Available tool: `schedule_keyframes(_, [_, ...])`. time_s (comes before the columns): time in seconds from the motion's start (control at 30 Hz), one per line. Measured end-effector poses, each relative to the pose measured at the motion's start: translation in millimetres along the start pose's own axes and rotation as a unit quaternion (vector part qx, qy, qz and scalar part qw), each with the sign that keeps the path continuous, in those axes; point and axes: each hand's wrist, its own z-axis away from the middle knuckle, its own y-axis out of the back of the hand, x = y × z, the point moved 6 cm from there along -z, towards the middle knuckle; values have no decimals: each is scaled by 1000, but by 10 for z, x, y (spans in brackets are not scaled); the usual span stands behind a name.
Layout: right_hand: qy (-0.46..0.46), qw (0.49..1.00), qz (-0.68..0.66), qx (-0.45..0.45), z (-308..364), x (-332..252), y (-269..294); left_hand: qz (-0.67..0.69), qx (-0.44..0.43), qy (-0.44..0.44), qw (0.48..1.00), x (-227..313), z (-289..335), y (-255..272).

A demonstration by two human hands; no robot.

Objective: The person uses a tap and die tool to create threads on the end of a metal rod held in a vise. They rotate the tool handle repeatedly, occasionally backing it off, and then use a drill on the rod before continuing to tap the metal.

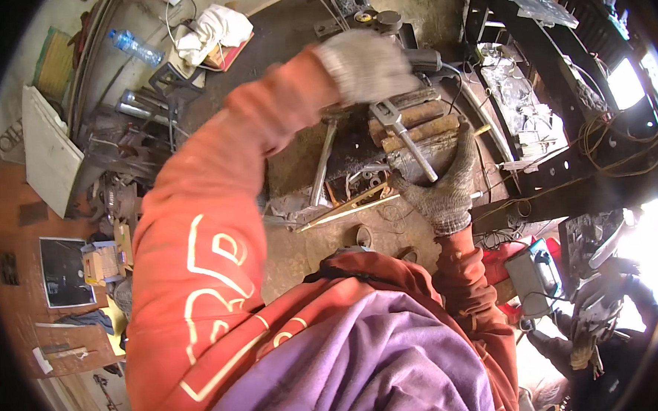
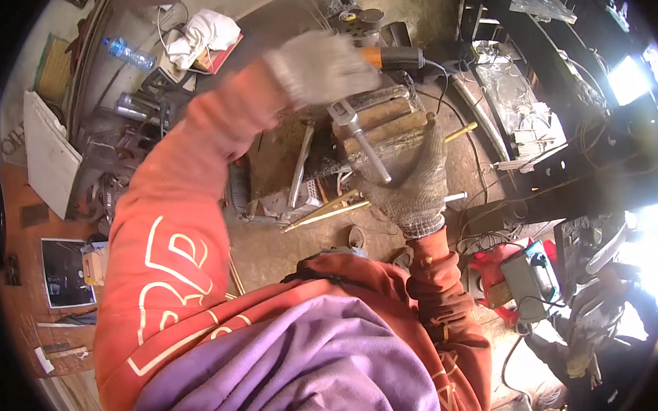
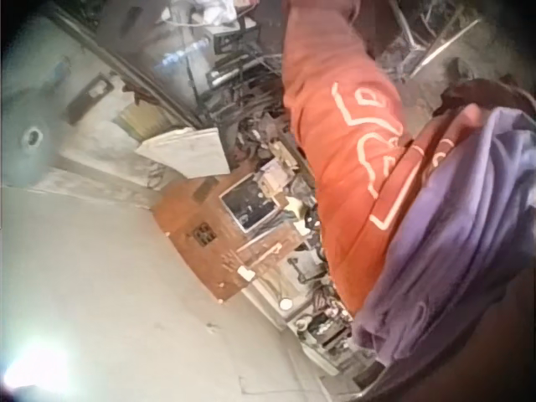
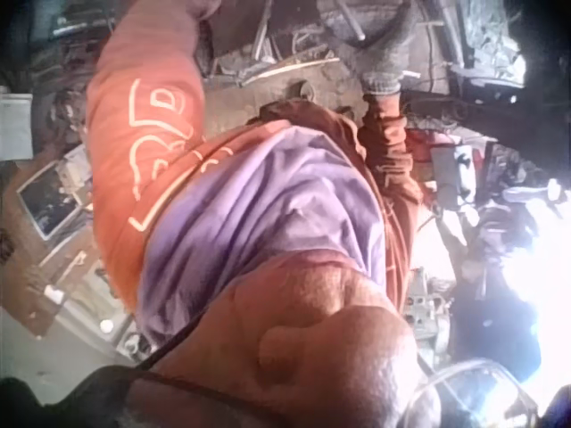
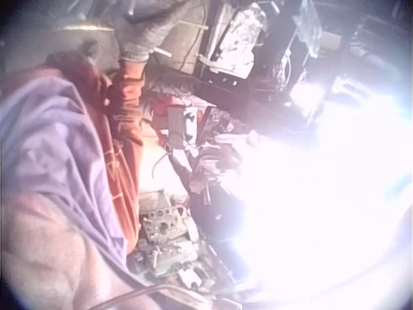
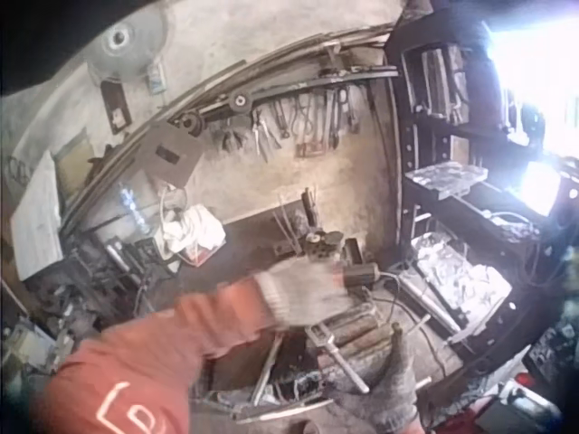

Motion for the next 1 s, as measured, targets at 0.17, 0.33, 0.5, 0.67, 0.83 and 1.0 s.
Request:
schedule_keyframes(0.17, [-23,999,-15,-26,4,104,4,137,57,92,985,-130,1265,-451])
schedule_keyframes(0.33, [28,999,4,-13,-85,-94,10,-34,186,-256,948,1052,713,-42])
schedule_keyframes(0.5, [-48,990,-114,-69,-26,-54,-93,71,162,-116,977,320,175,-32])
schedule_keyframes(0.67, [-22,999,-21,-42,26,121,-25,-7,158,-71,985,38,1050,-154])
schedule_keyframes(0.83, [44,999,21,17,-10,189,-3,37,198,-268,942,1121,885,-76])
schedule_keyframes(1.0, [-79,990,-108,-49,-24,-49,-15,-58,169,-220,959,535,45,97])
